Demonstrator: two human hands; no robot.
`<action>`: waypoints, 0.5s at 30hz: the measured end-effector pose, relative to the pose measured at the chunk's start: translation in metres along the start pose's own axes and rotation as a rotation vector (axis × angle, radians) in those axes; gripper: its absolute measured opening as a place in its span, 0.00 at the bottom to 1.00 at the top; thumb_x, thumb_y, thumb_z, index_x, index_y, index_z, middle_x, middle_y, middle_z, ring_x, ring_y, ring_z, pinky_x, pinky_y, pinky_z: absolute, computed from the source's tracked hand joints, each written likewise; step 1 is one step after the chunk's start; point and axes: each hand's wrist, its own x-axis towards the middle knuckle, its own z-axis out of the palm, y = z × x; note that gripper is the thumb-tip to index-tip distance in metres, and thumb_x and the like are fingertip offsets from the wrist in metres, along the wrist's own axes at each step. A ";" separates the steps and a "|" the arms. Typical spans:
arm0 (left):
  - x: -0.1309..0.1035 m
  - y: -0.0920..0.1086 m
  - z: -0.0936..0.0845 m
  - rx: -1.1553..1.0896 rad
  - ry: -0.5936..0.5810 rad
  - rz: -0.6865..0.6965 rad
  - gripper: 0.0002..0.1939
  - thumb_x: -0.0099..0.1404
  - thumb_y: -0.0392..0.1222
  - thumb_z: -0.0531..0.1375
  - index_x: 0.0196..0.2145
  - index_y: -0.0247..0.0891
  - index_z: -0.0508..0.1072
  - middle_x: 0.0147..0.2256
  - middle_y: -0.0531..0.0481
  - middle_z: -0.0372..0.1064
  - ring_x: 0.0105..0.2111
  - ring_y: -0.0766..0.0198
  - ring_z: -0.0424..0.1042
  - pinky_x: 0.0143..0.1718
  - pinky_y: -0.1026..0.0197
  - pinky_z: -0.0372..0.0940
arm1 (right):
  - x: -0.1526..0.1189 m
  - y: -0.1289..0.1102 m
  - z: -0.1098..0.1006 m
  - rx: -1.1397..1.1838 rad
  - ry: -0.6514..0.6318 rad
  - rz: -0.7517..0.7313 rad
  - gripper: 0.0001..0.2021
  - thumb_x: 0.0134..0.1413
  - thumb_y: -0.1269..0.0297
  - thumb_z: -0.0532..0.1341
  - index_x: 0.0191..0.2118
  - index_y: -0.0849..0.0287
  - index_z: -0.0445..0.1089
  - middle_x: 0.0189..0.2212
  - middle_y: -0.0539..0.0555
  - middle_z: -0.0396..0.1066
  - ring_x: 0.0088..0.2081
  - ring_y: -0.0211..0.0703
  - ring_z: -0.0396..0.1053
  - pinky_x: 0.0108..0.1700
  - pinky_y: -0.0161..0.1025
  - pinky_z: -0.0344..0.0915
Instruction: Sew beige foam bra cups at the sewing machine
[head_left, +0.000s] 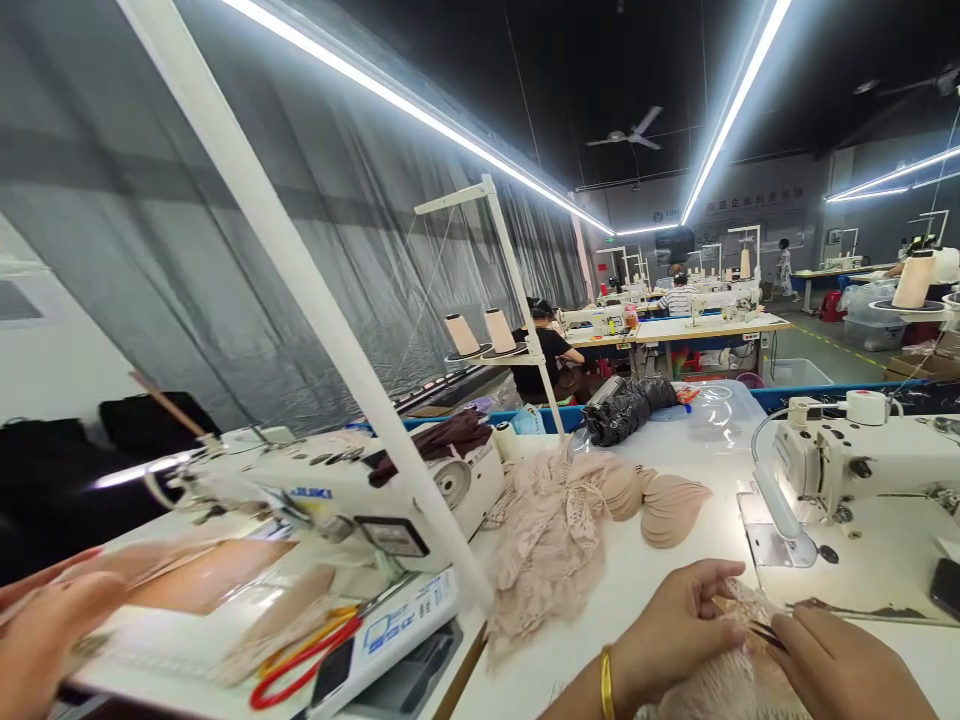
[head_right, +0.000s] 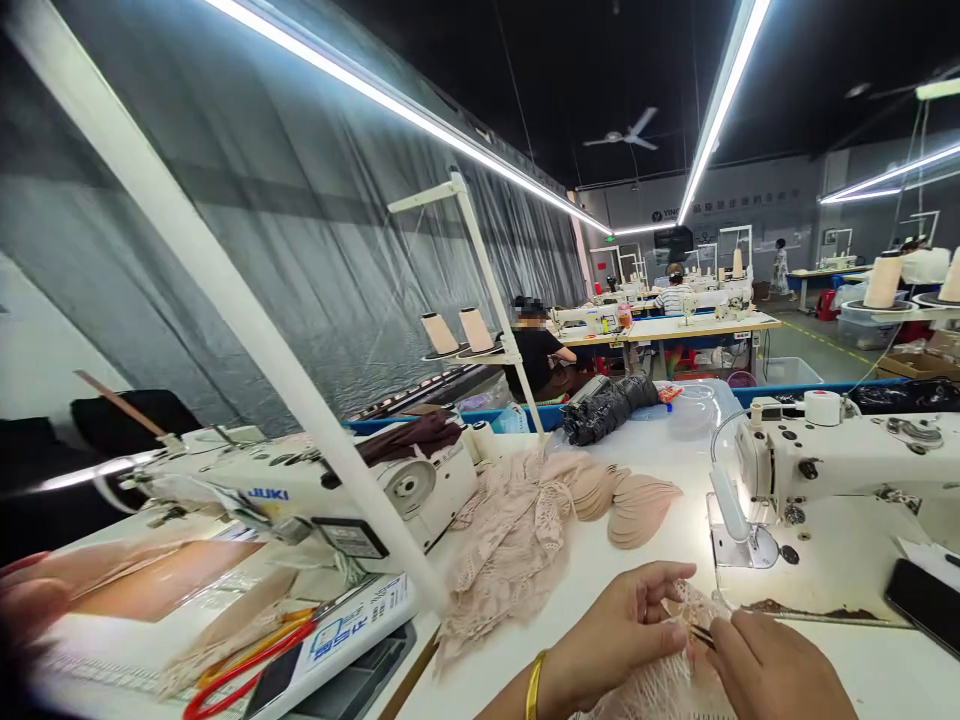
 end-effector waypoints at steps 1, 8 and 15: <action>0.000 0.000 0.003 -0.005 -0.007 -0.002 0.38 0.50 0.38 0.76 0.60 0.39 0.77 0.45 0.49 0.76 0.35 0.69 0.71 0.42 0.62 0.66 | 0.008 -0.006 -0.003 -0.038 0.038 -0.011 0.03 0.71 0.62 0.57 0.44 0.48 0.69 0.29 0.48 0.74 0.26 0.46 0.74 0.28 0.38 0.67; 0.001 0.009 -0.005 0.096 -0.083 0.014 0.42 0.49 0.35 0.71 0.64 0.41 0.73 0.48 0.47 0.79 0.34 0.66 0.73 0.40 0.61 0.67 | 0.013 -0.007 -0.007 -0.028 0.065 0.030 0.08 0.70 0.68 0.55 0.43 0.49 0.70 0.27 0.47 0.74 0.26 0.41 0.75 0.28 0.34 0.66; -0.038 0.082 -0.089 0.911 0.775 0.540 0.17 0.69 0.47 0.57 0.52 0.47 0.79 0.54 0.45 0.78 0.57 0.46 0.72 0.62 0.41 0.64 | -0.063 0.094 0.000 -0.177 0.017 0.357 0.21 0.71 0.42 0.54 0.49 0.51 0.76 0.41 0.58 0.82 0.39 0.61 0.81 0.38 0.54 0.76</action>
